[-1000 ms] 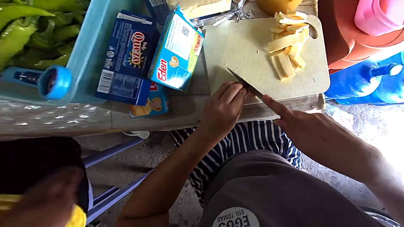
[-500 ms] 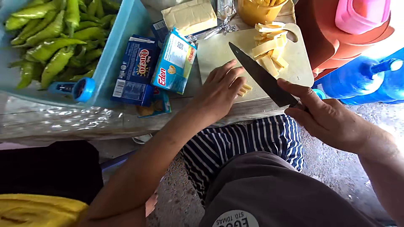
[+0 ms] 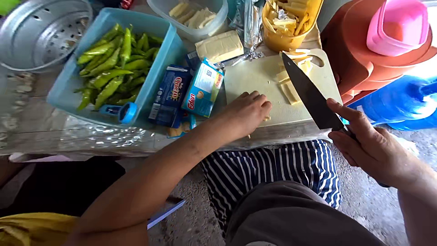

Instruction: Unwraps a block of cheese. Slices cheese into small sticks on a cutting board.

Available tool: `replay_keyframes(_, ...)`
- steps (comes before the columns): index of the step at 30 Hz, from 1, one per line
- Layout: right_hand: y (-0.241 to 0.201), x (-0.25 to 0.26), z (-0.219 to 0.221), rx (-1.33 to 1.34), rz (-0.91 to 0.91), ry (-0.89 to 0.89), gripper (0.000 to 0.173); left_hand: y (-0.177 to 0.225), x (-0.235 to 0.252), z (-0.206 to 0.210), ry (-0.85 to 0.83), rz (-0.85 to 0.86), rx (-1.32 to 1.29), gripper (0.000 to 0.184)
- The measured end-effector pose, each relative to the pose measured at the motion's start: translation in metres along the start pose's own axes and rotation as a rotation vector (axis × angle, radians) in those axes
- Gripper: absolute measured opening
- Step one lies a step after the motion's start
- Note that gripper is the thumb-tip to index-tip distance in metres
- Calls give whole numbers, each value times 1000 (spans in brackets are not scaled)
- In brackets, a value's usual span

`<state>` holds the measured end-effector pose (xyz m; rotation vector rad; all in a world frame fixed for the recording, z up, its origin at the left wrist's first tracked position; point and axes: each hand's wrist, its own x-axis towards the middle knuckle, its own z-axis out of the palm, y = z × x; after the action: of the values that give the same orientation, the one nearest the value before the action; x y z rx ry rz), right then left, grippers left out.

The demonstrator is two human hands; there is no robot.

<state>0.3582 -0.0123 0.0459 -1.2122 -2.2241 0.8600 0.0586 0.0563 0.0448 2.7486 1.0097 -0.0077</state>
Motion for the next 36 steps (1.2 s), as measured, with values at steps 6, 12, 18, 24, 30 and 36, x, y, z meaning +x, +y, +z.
replay_keyframes(6, 16, -3, 4, -5, -3, 92, 52, 13, -4, 5, -40, -47, 49, 25)
replay_keyframes(12, 28, 2, 8, 80, 3, 151, 52, -40, 12, -44, -20, -219, -234, 23)
replay_keyframes(18, 25, -1, 4, 127, 103, 112, 55, -180, 28, -123, 248, -706, -102, 32)
replay_keyframes(24, 24, -5, 1, 124, 129, 74, 57, -258, 32, -126, 195, -869, -28, 39)
replay_keyframes(30, 32, -6, -1, 168, 141, 83, 59, -189, -11, -140, 535, -810, -5, 35)
replay_keyframes(36, 29, 0, 6, 218, 76, 42, 60, -54, -91, -80, 550, -887, -32, 37)
